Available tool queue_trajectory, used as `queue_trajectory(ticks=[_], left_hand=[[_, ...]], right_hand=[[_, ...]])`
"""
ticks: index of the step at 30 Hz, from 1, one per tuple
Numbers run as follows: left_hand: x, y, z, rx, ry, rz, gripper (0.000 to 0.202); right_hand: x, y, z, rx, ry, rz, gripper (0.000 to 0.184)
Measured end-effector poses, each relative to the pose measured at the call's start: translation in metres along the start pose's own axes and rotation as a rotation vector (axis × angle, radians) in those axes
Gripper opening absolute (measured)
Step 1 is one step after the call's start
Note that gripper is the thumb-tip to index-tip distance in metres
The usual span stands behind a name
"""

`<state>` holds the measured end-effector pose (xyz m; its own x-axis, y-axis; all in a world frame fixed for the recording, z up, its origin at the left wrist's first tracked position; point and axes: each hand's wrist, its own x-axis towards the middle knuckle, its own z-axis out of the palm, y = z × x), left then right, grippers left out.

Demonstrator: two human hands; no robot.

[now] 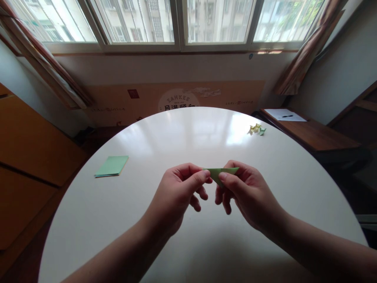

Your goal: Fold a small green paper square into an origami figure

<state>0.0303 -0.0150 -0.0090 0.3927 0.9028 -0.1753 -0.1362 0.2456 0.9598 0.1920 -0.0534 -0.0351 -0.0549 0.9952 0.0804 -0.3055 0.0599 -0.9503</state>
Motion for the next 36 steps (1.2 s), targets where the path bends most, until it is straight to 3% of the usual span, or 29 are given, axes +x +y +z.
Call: queue_trajectory(ticks=[9, 15, 17, 22, 28, 36], left_hand=[[0.002, 0.001, -0.003, 0.147, 0.047, 0.087, 0.023], [0.009, 0.012, -0.016, 0.292, 0.194, 0.264, 0.021], [0.01, 0.014, -0.018, 0.379, 0.121, 0.273, 0.018], [0.01, 0.016, -0.018, 0.586, -0.192, 0.149, 0.013], [0.008, 0.017, -0.018, 0.738, -0.219, 0.103, 0.018], [0.01, 0.017, -0.022, 0.732, -0.294, -0.063, 0.021]], right_hand=[[0.0, 0.002, 0.0, -0.002, 0.004, 0.01, 0.024], [0.005, -0.003, -0.007, -0.016, 0.015, 0.027, 0.023], [0.007, -0.005, -0.01, -0.049, -0.044, 0.066, 0.022], [0.01, -0.008, -0.013, -0.241, -0.158, 0.137, 0.019], [0.01, -0.01, -0.011, -0.384, -0.196, 0.189, 0.014], [0.009, -0.009, -0.01, -0.476, -0.161, 0.13, 0.016]])
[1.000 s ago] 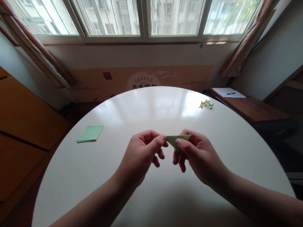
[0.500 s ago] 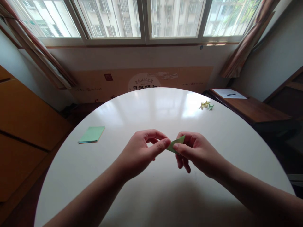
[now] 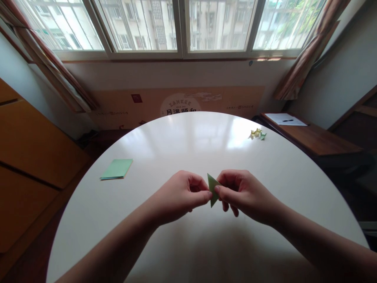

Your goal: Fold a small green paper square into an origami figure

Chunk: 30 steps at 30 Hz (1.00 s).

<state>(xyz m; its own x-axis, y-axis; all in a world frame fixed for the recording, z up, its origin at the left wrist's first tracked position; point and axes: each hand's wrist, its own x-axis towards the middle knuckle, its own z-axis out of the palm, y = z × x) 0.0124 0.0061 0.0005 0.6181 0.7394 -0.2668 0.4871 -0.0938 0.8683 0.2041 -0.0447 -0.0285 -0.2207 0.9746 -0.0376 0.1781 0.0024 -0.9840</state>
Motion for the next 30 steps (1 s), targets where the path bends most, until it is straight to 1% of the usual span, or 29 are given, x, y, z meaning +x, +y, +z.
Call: queue_trajectory(ticks=[3, 6, 10, 12, 15, 17, 20, 26, 30], left_hand=[[0.0, -0.001, 0.0, -0.047, -0.046, -0.011, 0.023], [0.0, -0.002, 0.001, -0.096, -0.046, 0.033, 0.024], [0.001, -0.004, 0.003, -0.151, 0.021, 0.061, 0.025], [0.001, -0.004, 0.003, -0.177, 0.061, 0.078, 0.023], [0.001, -0.004, 0.005, -0.212, 0.151, 0.108, 0.021], [0.001, -0.004, 0.008, -0.238, 0.206, 0.129, 0.021], [0.002, -0.004, 0.015, -0.275, 0.25, 0.169, 0.02], [0.003, -0.006, 0.025, -0.265, 0.354, 0.223, 0.021], [0.002, -0.005, 0.028, -0.252, 0.372, 0.217, 0.022]], right_hand=[[0.0, 0.0, -0.001, -0.01, 0.0, -0.012, 0.017], [0.0, 0.0, -0.003, -0.01, -0.027, -0.01, 0.017], [0.001, 0.001, -0.004, 0.038, -0.059, -0.01, 0.018], [0.001, 0.002, -0.005, 0.105, -0.061, -0.034, 0.019], [0.004, 0.003, -0.006, 0.21, -0.067, -0.056, 0.018], [0.004, 0.004, -0.005, 0.237, -0.074, -0.05, 0.017], [0.005, 0.006, -0.002, 0.262, -0.075, -0.041, 0.016], [0.005, 0.007, 0.002, 0.359, 0.082, -0.046, 0.018], [0.006, 0.007, 0.004, 0.461, 0.116, -0.035, 0.016]])
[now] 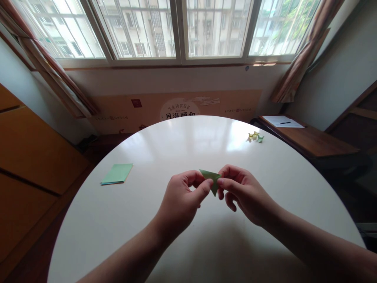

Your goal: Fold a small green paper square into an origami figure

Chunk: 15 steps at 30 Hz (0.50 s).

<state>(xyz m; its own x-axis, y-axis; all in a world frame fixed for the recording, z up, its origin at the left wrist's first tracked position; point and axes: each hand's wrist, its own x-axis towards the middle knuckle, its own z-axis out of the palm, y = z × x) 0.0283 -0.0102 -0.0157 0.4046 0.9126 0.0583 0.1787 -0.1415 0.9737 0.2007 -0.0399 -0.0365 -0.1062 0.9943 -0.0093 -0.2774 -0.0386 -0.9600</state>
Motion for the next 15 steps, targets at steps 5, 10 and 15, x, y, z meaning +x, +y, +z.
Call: queue_trajectory(ticks=[5, 10, 15], left_hand=[[-0.0028, 0.0028, 0.0009, -0.002, -0.017, -0.005, 0.022], [-0.0016, 0.0016, 0.001, -0.013, -0.01, -0.012, 0.021], [-0.0014, 0.0, 0.0015, -0.032, 0.004, -0.004, 0.021]], right_hand=[[-0.0012, -0.0014, 0.0019, 0.093, 0.019, 0.05, 0.017], [-0.0018, -0.0025, 0.0041, 0.069, 0.045, 0.047, 0.02], [-0.0014, -0.0004, 0.0048, 0.038, 0.06, 0.011, 0.02]])
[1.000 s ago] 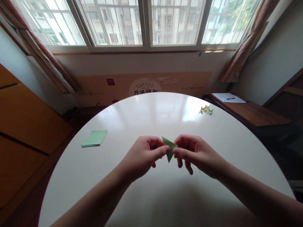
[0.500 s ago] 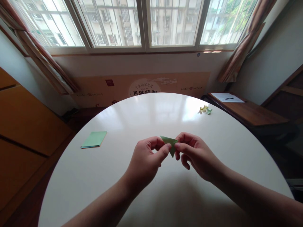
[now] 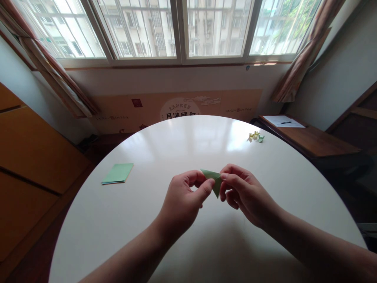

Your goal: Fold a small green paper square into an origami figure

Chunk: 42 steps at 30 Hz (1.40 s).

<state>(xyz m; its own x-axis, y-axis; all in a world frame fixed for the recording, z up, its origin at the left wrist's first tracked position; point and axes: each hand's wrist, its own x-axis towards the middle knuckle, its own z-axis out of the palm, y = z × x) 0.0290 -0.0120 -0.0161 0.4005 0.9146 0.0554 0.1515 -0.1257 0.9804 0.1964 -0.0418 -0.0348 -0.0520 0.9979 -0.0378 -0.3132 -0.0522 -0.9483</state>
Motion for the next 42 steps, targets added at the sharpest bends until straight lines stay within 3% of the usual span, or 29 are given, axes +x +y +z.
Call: queue_trajectory(ticks=[6, 14, 22, 26, 32, 42], left_hand=[[0.001, 0.001, -0.001, -0.076, 0.05, -0.025, 0.022], [0.001, -0.003, 0.002, -0.129, 0.054, -0.054, 0.025], [0.005, 0.001, -0.004, -0.065, -0.172, -0.12, 0.027], [0.009, 0.005, -0.014, 0.005, -0.098, -0.069, 0.03], [0.008, 0.008, -0.017, 0.161, -0.089, -0.015, 0.021], [0.004, 0.005, -0.011, 0.283, -0.047, 0.143, 0.015]], right_hand=[[0.0, 0.0, -0.001, -0.018, -0.067, -0.035, 0.029], [0.001, 0.004, 0.004, -0.067, -0.043, -0.069, 0.021], [0.002, 0.0, -0.006, -0.199, 0.014, -0.117, 0.022], [0.003, -0.006, -0.007, -0.387, 0.017, -0.166, 0.018], [-0.001, -0.007, -0.001, -0.5, -0.033, -0.18, 0.017], [0.004, 0.002, -0.002, -0.243, -0.118, -0.038, 0.011]])
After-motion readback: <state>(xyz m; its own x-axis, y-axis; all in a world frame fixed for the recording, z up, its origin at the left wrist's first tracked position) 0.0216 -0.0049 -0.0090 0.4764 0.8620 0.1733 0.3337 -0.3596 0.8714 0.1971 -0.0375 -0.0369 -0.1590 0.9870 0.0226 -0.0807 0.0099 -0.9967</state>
